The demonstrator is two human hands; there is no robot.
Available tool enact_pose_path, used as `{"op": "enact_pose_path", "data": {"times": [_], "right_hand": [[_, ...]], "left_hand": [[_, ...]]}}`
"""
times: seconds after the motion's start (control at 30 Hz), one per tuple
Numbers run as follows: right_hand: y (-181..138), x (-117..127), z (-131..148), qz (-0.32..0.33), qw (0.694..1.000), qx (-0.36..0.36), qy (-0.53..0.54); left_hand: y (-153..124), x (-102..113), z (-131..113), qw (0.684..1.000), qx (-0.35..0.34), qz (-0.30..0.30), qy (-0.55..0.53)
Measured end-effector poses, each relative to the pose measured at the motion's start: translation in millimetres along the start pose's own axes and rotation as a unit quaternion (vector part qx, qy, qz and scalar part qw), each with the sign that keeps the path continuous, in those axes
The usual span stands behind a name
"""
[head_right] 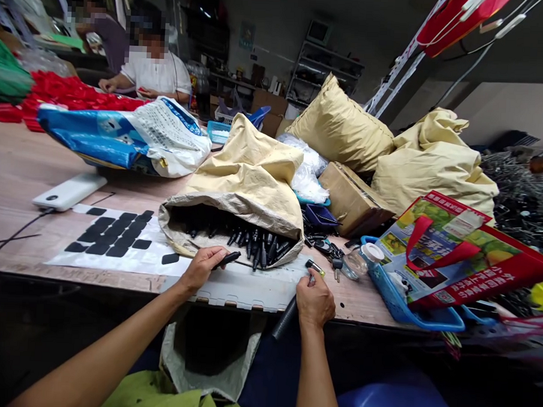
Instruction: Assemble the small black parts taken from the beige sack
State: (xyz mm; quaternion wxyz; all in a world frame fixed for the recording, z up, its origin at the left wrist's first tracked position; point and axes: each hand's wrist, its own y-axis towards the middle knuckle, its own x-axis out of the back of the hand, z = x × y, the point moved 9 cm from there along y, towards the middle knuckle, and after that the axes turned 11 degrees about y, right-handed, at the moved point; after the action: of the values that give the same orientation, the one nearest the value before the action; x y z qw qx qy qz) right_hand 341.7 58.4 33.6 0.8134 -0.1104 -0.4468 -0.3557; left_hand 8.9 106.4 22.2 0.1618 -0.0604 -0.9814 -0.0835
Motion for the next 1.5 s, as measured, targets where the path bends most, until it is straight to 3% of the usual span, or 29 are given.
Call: {"op": "enact_pose_path", "data": {"times": [0.2,0.3,0.37,0.47,0.63,0.67,0.73,0.83,0.9,0.97,1.07,1.17,1.33,1.5], "right_hand": [[-3.0,-0.3,-0.7,-0.012,1.000,0.004,0.007],[-3.4,-1.6,-1.8,-0.016,1.000,0.010,0.011],[-3.4,-1.6,-2.5,-0.019,1.000,0.009,0.014],[-3.4,-1.3,-3.5,-0.023,1.000,0.002,0.020],[-3.9,-1.4,-2.4,-0.021,0.999,0.011,0.026],[-4.2,-1.4,-1.9,-0.021,0.999,0.014,0.026],[-4.8,-1.3,-1.3,-0.022,0.999,0.019,0.027],[-5.9,-0.3,-0.2,-0.028,0.999,0.025,0.034],[-6.7,0.5,1.7,-0.031,0.998,0.034,0.038],[-7.4,0.9,2.9,-0.032,0.998,0.041,0.040],[-7.7,0.7,1.9,-0.031,0.998,0.038,0.041],[-7.7,0.4,1.1,-0.034,0.998,0.039,0.042],[-8.4,0.3,1.2,-0.038,0.998,0.040,0.040],[-7.9,-0.7,-0.4,-0.034,0.998,0.031,0.041]], "left_hand": [[-8.3,-2.5,-15.6,0.997,-0.052,0.019,0.054],[-43.2,-10.5,-36.6,0.984,-0.113,0.048,0.129],[-77.6,-27.6,-40.5,0.972,-0.144,0.104,0.151],[-123.6,-62.9,-9.9,0.953,-0.119,0.192,0.204],[-150.0,-88.7,91.2,0.901,0.107,0.242,0.345],[-150.2,-89.1,96.0,0.893,0.125,0.245,0.356],[-144.4,-91.6,78.3,0.900,0.100,0.253,0.340],[-122.0,-96.4,9.1,0.934,-0.010,0.261,0.243],[-90.8,-87.6,-29.8,0.953,-0.041,0.197,0.225],[-51.9,-72.0,-49.2,0.960,-0.035,0.085,0.265],[-4.1,-60.1,-46.3,0.929,0.011,-0.012,0.369],[18.2,-59.7,-30.7,0.908,0.038,0.003,0.418],[0.9,-27.9,-12.9,0.916,0.070,0.034,0.394],[-27.6,-1.7,-8.4,0.928,0.017,0.083,0.362]]}}
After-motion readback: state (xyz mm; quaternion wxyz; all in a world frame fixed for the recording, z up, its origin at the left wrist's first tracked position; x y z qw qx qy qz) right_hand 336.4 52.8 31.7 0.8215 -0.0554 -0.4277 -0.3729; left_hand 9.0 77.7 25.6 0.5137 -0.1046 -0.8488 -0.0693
